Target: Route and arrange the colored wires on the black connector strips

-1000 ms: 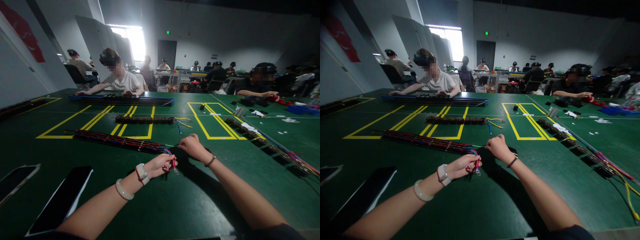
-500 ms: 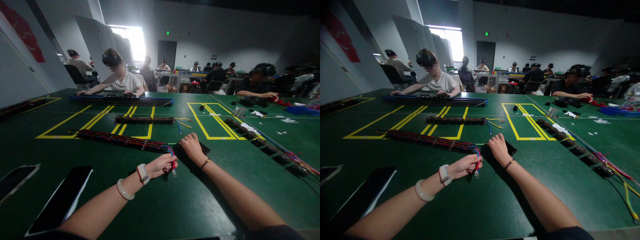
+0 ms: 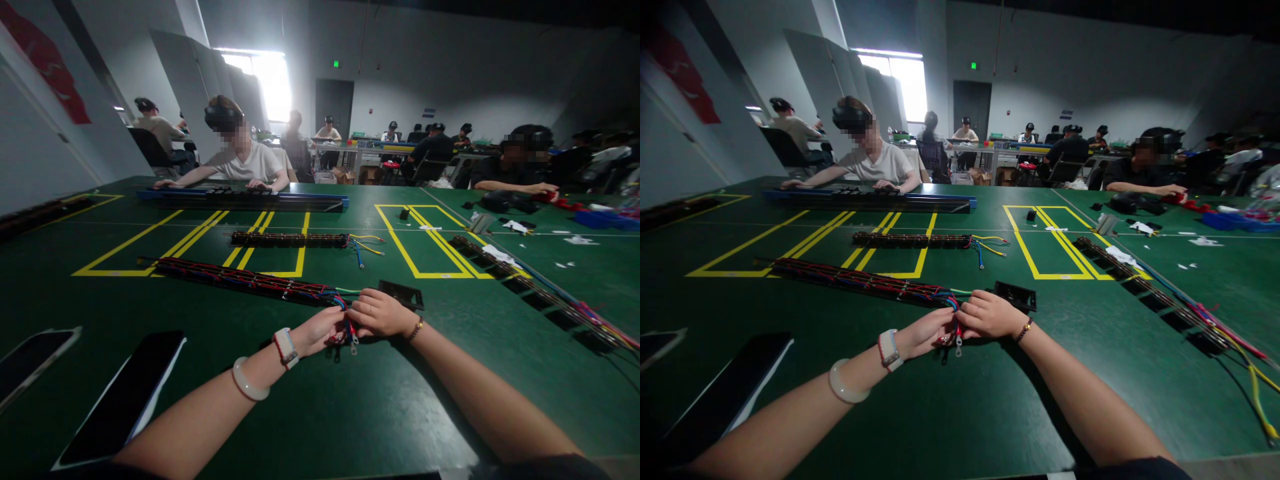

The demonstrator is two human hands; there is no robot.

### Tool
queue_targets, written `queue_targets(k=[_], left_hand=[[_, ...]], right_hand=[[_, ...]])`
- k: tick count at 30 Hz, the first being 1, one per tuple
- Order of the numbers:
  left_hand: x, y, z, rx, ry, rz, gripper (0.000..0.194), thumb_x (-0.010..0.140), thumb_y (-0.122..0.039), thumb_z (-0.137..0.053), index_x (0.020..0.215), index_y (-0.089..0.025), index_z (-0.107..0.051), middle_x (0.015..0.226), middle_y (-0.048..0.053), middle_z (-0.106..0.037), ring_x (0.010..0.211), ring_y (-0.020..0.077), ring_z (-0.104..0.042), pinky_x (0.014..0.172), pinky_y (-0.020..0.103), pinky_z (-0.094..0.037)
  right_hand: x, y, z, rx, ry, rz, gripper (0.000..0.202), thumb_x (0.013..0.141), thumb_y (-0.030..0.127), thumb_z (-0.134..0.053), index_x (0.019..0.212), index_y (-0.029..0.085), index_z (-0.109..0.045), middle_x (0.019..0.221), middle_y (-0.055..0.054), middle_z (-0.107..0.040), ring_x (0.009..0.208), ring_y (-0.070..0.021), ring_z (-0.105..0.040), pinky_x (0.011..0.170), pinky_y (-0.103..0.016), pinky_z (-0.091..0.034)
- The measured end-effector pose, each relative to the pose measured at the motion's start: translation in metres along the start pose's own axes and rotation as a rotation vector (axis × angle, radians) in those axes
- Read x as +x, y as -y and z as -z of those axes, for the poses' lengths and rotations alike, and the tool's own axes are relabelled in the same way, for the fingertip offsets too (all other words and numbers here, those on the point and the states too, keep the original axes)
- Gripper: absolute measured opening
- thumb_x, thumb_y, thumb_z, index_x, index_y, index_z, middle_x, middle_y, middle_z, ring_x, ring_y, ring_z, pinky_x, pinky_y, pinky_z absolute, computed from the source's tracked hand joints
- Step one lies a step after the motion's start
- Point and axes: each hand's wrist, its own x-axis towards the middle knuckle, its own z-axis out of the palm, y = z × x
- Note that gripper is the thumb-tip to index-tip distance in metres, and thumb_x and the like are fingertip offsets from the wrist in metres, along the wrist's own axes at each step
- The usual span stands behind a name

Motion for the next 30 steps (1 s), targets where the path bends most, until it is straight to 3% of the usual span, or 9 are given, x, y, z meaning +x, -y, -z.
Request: queue_targets(k=[5,9,12,16,22,25,28,30], left_hand=[[-0.002,-0.003,-0.003,0.001,0.003,0.03,0.02,0.089,-0.03,-0.046,0.087,-0.011,-0.052,0.074,0.007,-0.059,0.051,0.0059,-0.046,0.045,0.018,-0.024],[-0.001,0.0,-0.001,0.056,-0.025,0.014,0.015,0.089,-0.026,-0.045,0.087,-0.012,-0.049,0.071,0.006,-0.059,0.044,0.0035,-0.038,0.044,0.017,-0.021],[0.0,0.003,0.001,0.086,-0.023,-0.001,0.014,0.089,-0.025,-0.045,0.084,-0.012,-0.046,0.072,0.007,-0.059,0.044,0.0036,-0.039,0.043,0.017,-0.021],[-0.001,0.002,-0.002,0.082,-0.043,-0.002,0.01,0.087,-0.022,-0.047,0.086,-0.013,-0.048,0.07,0.004,-0.058,0.045,0.0033,-0.04,0.044,0.017,-0.023],[-0.005,0.003,-0.004,0.001,-0.2,0.017,0.015,0.079,-0.023,-0.063,0.085,-0.012,-0.055,0.078,0.002,-0.059,0.057,0.0055,-0.052,0.051,0.017,-0.032],[-0.005,0.005,-0.001,-0.056,-0.203,-0.005,0.023,0.073,-0.027,-0.07,0.083,-0.013,-0.056,0.08,0.002,-0.06,0.064,0.0075,-0.056,0.059,0.019,-0.039],[-0.005,0.007,0.0,-0.058,-0.188,-0.027,0.021,0.072,-0.025,-0.07,0.08,-0.013,-0.054,0.069,0.0,-0.057,0.057,0.0075,-0.052,0.056,0.021,-0.038],[-0.004,0.007,-0.001,-0.044,-0.179,-0.04,0.019,0.072,-0.023,-0.068,0.078,-0.013,-0.052,0.063,-0.001,-0.054,0.053,0.0076,-0.049,0.054,0.021,-0.036]], right_hand=[[-0.003,0.0,-0.008,0.033,-0.044,-0.106,0.025,0.097,0.023,-0.035,0.1,0.013,-0.059,0.078,-0.004,-0.062,0.068,-0.0131,-0.05,0.077,-0.031,-0.04],[0.006,-0.001,-0.014,0.164,-0.09,-0.495,0.039,0.1,0.031,-0.027,0.083,0.014,-0.057,0.072,-0.005,-0.06,0.067,-0.0141,-0.05,0.071,-0.028,-0.039],[0.027,-0.007,-0.008,0.227,0.109,-0.782,0.046,0.1,0.036,-0.019,0.08,0.015,-0.055,0.073,-0.006,-0.06,0.067,-0.0147,-0.052,0.065,-0.026,-0.037],[0.063,-0.019,0.006,0.214,0.423,-0.928,0.046,0.1,0.041,-0.019,0.092,0.016,-0.057,0.078,-0.007,-0.063,0.068,-0.0158,-0.058,0.062,-0.025,-0.037],[0.107,-0.022,0.006,0.047,0.633,-0.893,0.042,0.099,0.035,-0.027,0.099,0.012,-0.063,0.084,-0.015,-0.066,0.075,-0.024,-0.065,0.061,-0.031,-0.045],[0.123,-0.016,-0.001,0.052,0.68,-0.838,0.03,0.095,0.024,-0.037,0.095,0.012,-0.066,0.085,-0.015,-0.067,0.077,-0.0246,-0.066,0.062,-0.032,-0.048],[0.132,-0.007,-0.008,0.034,0.717,-0.76,0.022,0.089,0.014,-0.045,0.089,0.011,-0.066,0.082,-0.014,-0.067,0.075,-0.0243,-0.066,0.06,-0.031,-0.047],[0.134,-0.003,-0.011,0.039,0.704,-0.696,0.021,0.09,0.015,-0.045,0.089,0.011,-0.066,0.08,-0.014,-0.066,0.074,-0.0239,-0.066,0.059,-0.03,-0.046]])
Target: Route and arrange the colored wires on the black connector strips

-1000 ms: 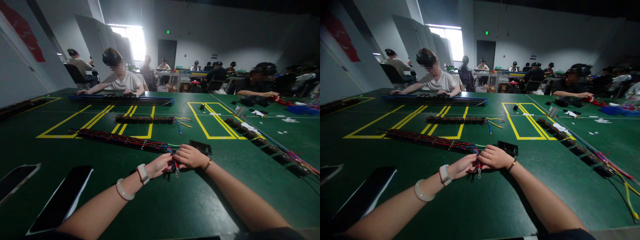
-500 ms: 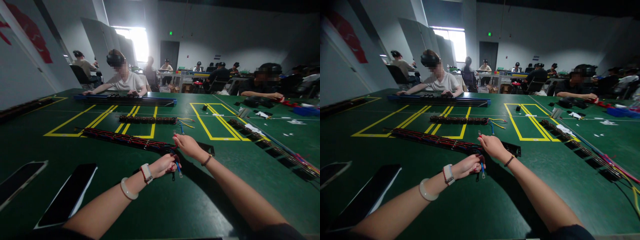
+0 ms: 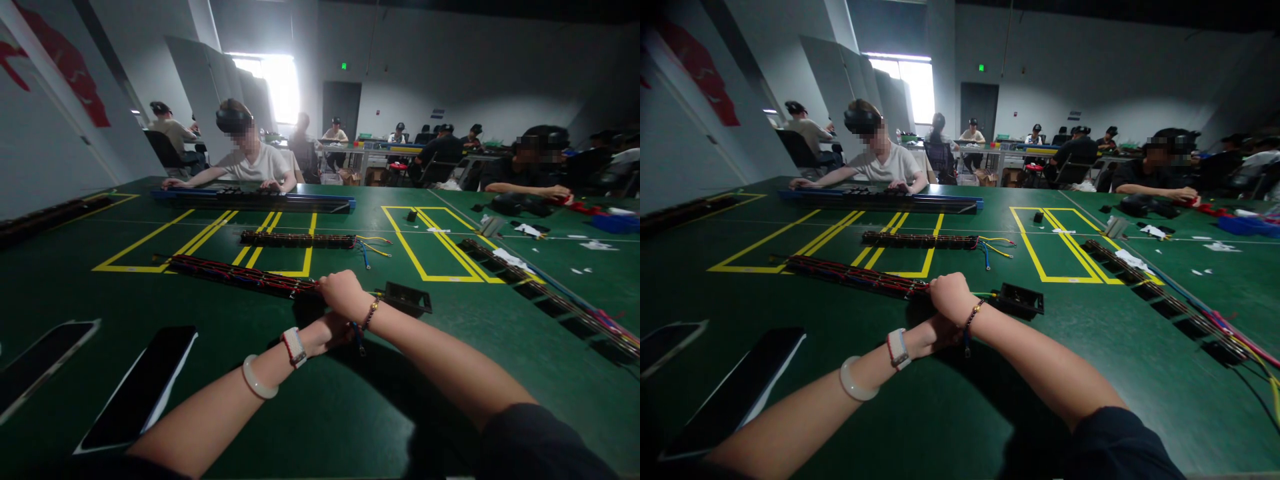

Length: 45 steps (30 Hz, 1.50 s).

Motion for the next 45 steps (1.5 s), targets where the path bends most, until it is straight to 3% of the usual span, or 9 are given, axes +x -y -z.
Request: queue_targets(k=[6,10,15,19,24,29,34,40,45], left_hand=[[0.005,0.0,0.0,0.087,0.031,0.032,0.011,0.08,-0.022,-0.056,0.084,-0.012,-0.053,0.072,0.001,-0.056,0.05,0.0046,-0.045,0.049,0.018,-0.03],[0.008,0.001,0.003,0.164,0.124,0.016,0.015,0.085,-0.027,-0.05,0.086,-0.012,-0.05,0.072,0.004,-0.058,0.046,0.0036,-0.04,0.046,0.018,-0.024],[0.005,-0.001,0.002,0.205,0.129,-0.001,0.023,0.089,-0.034,-0.047,0.088,-0.012,-0.049,0.072,0.006,-0.06,0.048,0.005,-0.044,0.046,0.018,-0.025],[-0.002,-0.005,-0.005,0.246,0.076,-0.003,0.024,0.087,-0.035,-0.051,0.091,-0.012,-0.049,0.076,0.006,-0.061,0.05,0.0055,-0.047,0.046,0.018,-0.027],[-0.011,-0.01,-0.018,0.352,-0.017,-0.023,0.019,0.082,-0.027,-0.056,0.086,-0.014,-0.044,0.078,0.004,-0.061,0.05,0.0046,-0.047,0.047,0.019,-0.029],[-0.014,-0.017,-0.018,0.692,-0.066,-0.06,0.022,0.076,-0.024,-0.06,0.089,-0.014,-0.046,0.057,-0.005,-0.052,0.043,0.0064,-0.039,0.046,0.02,-0.026],[-0.017,-0.027,-0.012,1.019,-0.044,-0.14,0.01,0.072,-0.022,-0.059,0.071,-0.015,-0.052,0.058,0.0,-0.055,0.053,0.012,-0.048,0.051,0.022,-0.029],[-0.031,-0.039,-0.018,1.458,-0.14,-0.32,0.017,0.069,-0.019,-0.059,0.058,-0.019,-0.045,0.053,0.001,-0.047,0.05,0.0144,-0.043,0.057,0.027,-0.029],[-0.032,-0.044,-0.012,1.624,-0.037,-0.409,0.018,0.069,-0.015,-0.056,0.058,-0.019,-0.043,0.053,0.0,-0.041,0.047,0.0134,-0.036,0.057,0.028,-0.029]], right_hand=[[-0.021,-0.027,-0.004,0.268,-0.064,-0.006,0.04,0.096,0.048,-0.037,0.098,0.015,-0.06,0.077,-0.008,-0.066,0.07,-0.0173,-0.062,0.058,-0.023,-0.038],[-0.046,-0.058,-0.023,0.511,-0.249,0.059,0.036,0.099,0.041,-0.032,0.102,0.016,-0.058,0.089,-0.005,-0.065,0.08,-0.0136,-0.059,0.067,-0.023,-0.038],[-0.066,-0.081,-0.068,0.166,-0.449,-0.009,0.022,0.094,0.029,-0.047,0.1,0.017,-0.064,0.088,-0.007,-0.063,0.084,-0.017,-0.054,0.081,-0.03,-0.033],[-0.071,-0.085,-0.087,-0.008,-0.412,0.042,0.019,0.092,0.024,-0.049,0.102,0.021,-0.065,0.083,-0.005,-0.061,0.08,-0.0172,-0.05,0.082,-0.032,-0.029],[-0.072,-0.083,-0.086,-0.076,-0.37,0.049,0.021,0.091,0.02,-0.05,0.107,0.023,-0.063,0.083,-0.004,-0.06,0.078,-0.0175,-0.047,0.083,-0.033,-0.027],[-0.073,-0.082,-0.085,-0.074,-0.365,0.06,0.02,0.089,0.018,-0.052,0.107,0.022,-0.062,0.083,-0.004,-0.059,0.077,-0.0175,-0.046,0.082,-0.033,-0.027],[-0.072,-0.083,-0.086,-0.063,-0.368,0.078,0.02,0.091,0.018,-0.049,0.106,0.022,-0.061,0.083,-0.004,-0.059,0.076,-0.0173,-0.046,0.081,-0.032,-0.028],[-0.071,-0.084,-0.09,-0.055,-0.369,0.085,0.021,0.092,0.018,-0.048,0.108,0.021,-0.061,0.085,-0.004,-0.059,0.078,-0.0169,-0.047,0.081,-0.032,-0.028],[-0.07,-0.083,-0.089,-0.057,-0.347,0.087,0.021,0.092,0.018,-0.048,0.108,0.021,-0.06,0.085,-0.005,-0.059,0.079,-0.0174,-0.047,0.081,-0.032,-0.028]])
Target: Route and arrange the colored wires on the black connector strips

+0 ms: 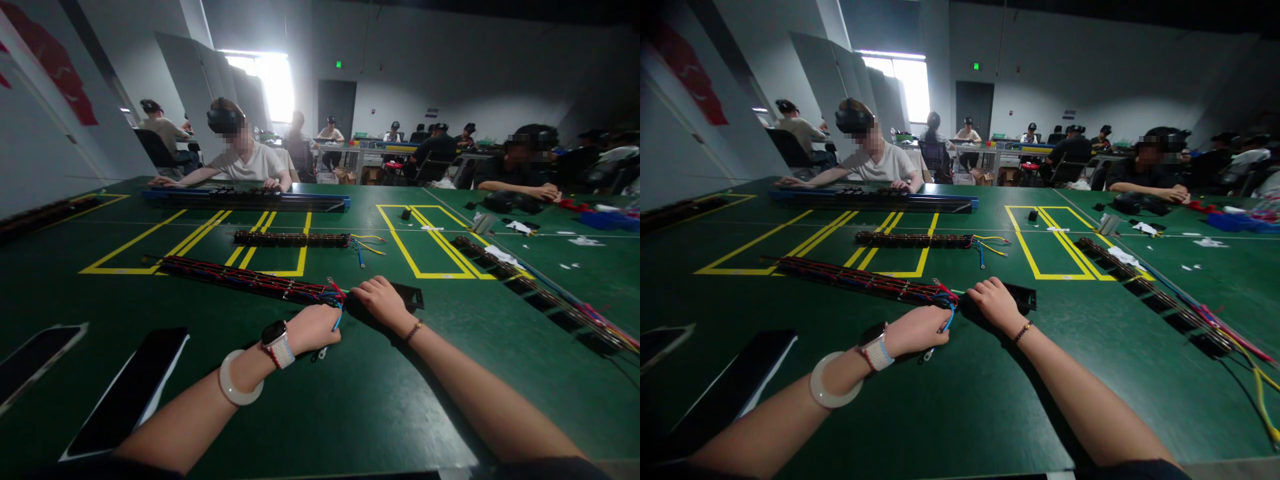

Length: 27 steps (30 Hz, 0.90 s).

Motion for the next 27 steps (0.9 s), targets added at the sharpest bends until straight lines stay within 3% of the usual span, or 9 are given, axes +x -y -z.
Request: queue_targets(k=[7,13,17,22,24,27], left_hand=[[0.002,0.019,0.008,0.093,0.085,-0.139,0.012,0.071,-0.015,-0.057,0.062,-0.019,-0.049,0.062,0.003,-0.05,0.052,0.014,-0.038,0.056,0.026,-0.025],[0.005,0.014,0.008,-0.103,0.113,0.028,0.027,0.078,-0.041,-0.058,0.065,-0.018,-0.053,0.06,0.002,-0.052,0.049,0.0125,-0.04,0.051,0.026,-0.024],[0.01,0.011,0.004,-0.156,0.091,0.141,0.039,0.084,-0.051,-0.047,0.068,-0.016,-0.055,0.065,0.004,-0.057,0.055,0.014,-0.048,0.053,0.025,-0.029],[0.013,0.012,0.001,-0.45,0.283,0.249,0.036,0.084,-0.048,-0.047,0.079,-0.013,-0.056,0.059,0.002,-0.055,0.047,0.0123,-0.048,0.048,0.024,-0.034],[0.013,0.013,-0.001,-0.588,0.333,0.254,0.032,0.082,-0.045,-0.051,0.078,-0.013,-0.055,0.057,0.001,-0.053,0.044,0.0104,-0.045,0.045,0.023,-0.033],[0.014,0.015,-0.007,-0.753,0.336,0.294,0.028,0.081,-0.041,-0.055,0.074,-0.014,-0.052,0.051,-0.002,-0.049,0.041,0.0082,-0.042,0.042,0.021,-0.031]], right_hand=[[0.001,0.001,0.001,-0.005,0.004,-0.006,0.02,0.091,0.017,-0.049,0.107,0.021,-0.06,0.085,-0.004,-0.059,0.079,-0.0173,-0.047,0.08,-0.032,-0.029],[0.002,0.0,-0.001,0.083,-0.043,-0.031,0.026,0.091,0.018,-0.048,0.115,0.019,-0.059,0.092,-0.007,-0.062,0.082,-0.0179,-0.051,0.082,-0.034,-0.033],[0.008,0.005,0.007,0.376,-0.199,-0.096,0.036,0.091,0.023,-0.047,0.127,0.018,-0.05,0.117,-0.01,-0.057,0.103,-0.0204,-0.052,0.091,-0.037,-0.038],[0.018,0.026,0.038,0.83,-0.183,-0.02,0.051,0.093,0.029,-0.044,0.141,0.023,-0.03,0.137,-0.009,-0.042,0.123,-0.019,-0.042,0.103,-0.039,-0.037],[0.02,0.035,0.05,0.897,-0.156,0.027,0.047,0.093,0.032,-0.046,0.138,0.023,-0.035,0.134,-0.009,-0.047,0.121,-0.0191,-0.044,0.102,-0.039,-0.037],[0.023,0.039,0.062,0.889,-0.175,-0.05,0.024,0.09,0.035,-0.052,0.108,0.02,-0.057,0.108,-0.007,-0.062,0.103,-0.0184,-0.054,0.092,-0.036,-0.042]])
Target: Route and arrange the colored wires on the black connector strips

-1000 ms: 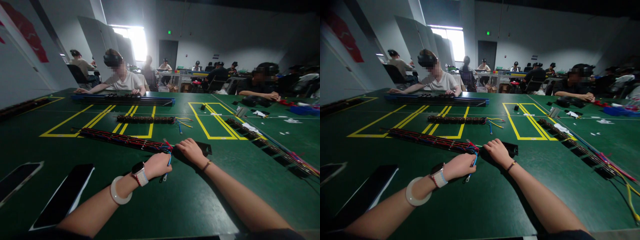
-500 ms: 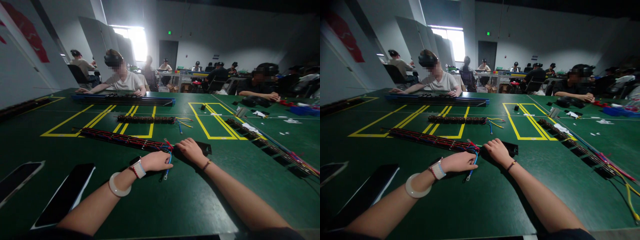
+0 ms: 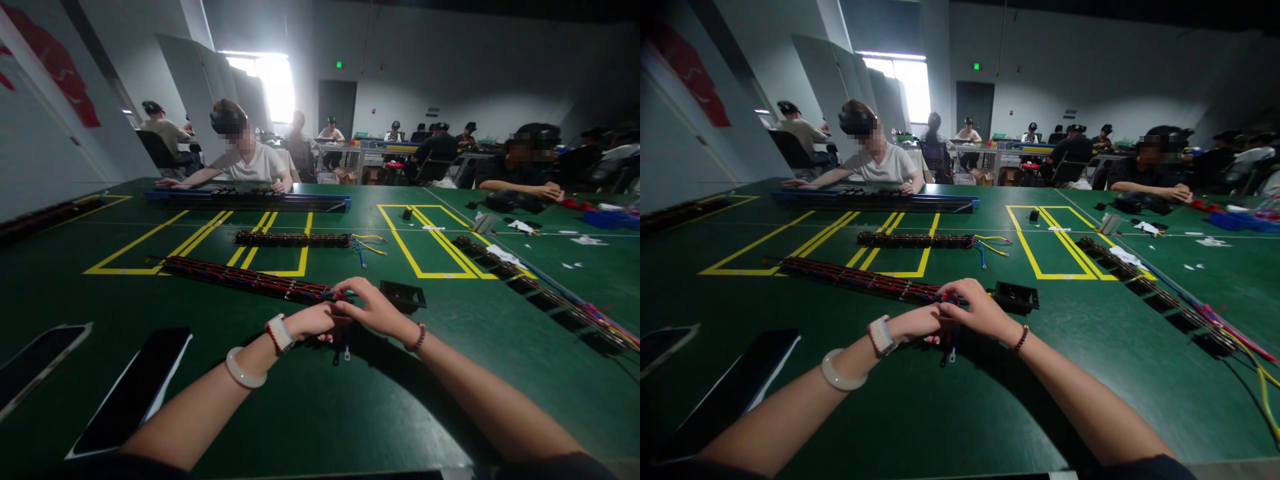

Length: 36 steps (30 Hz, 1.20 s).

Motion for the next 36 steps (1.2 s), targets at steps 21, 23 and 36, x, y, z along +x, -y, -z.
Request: queue_targets(k=[21,23,36], left_hand=[[0.01,0.007,-0.018,-0.922,0.259,0.055,0.017,0.091,-0.018,-0.045,0.095,-0.007,-0.057,0.09,0.015,-0.066,0.062,0.0075,-0.058,0.058,0.018,-0.042],[0.01,0.005,-0.022,-0.956,0.256,0.031,0.015,0.09,-0.016,-0.046,0.097,-0.007,-0.056,0.095,0.015,-0.066,0.063,0.0074,-0.058,0.058,0.017,-0.042],[0.02,0.018,-0.032,-0.933,0.109,0.044,0.012,0.092,-0.021,-0.044,0.087,-0.012,-0.05,0.065,0.001,-0.052,0.052,0.0065,-0.048,0.049,0.018,-0.03]], right_hand=[[-0.006,-0.052,0.036,-0.505,0.527,-0.394,0.046,0.074,0.027,-0.062,0.12,0.021,-0.059,0.116,-0.01,-0.061,0.117,-0.0284,-0.048,0.106,-0.055,-0.011],[-0.005,-0.053,0.036,-0.53,0.51,-0.372,0.037,0.074,0.028,-0.062,0.11,0.022,-0.064,0.105,-0.008,-0.065,0.106,-0.0258,-0.054,0.105,-0.051,-0.017],[-0.006,-0.014,0.027,-0.391,0.547,-0.305,0.022,0.075,0.032,-0.061,0.09,0.017,-0.067,0.083,-0.007,-0.068,0.074,-0.0168,-0.06,0.062,-0.023,-0.039]])
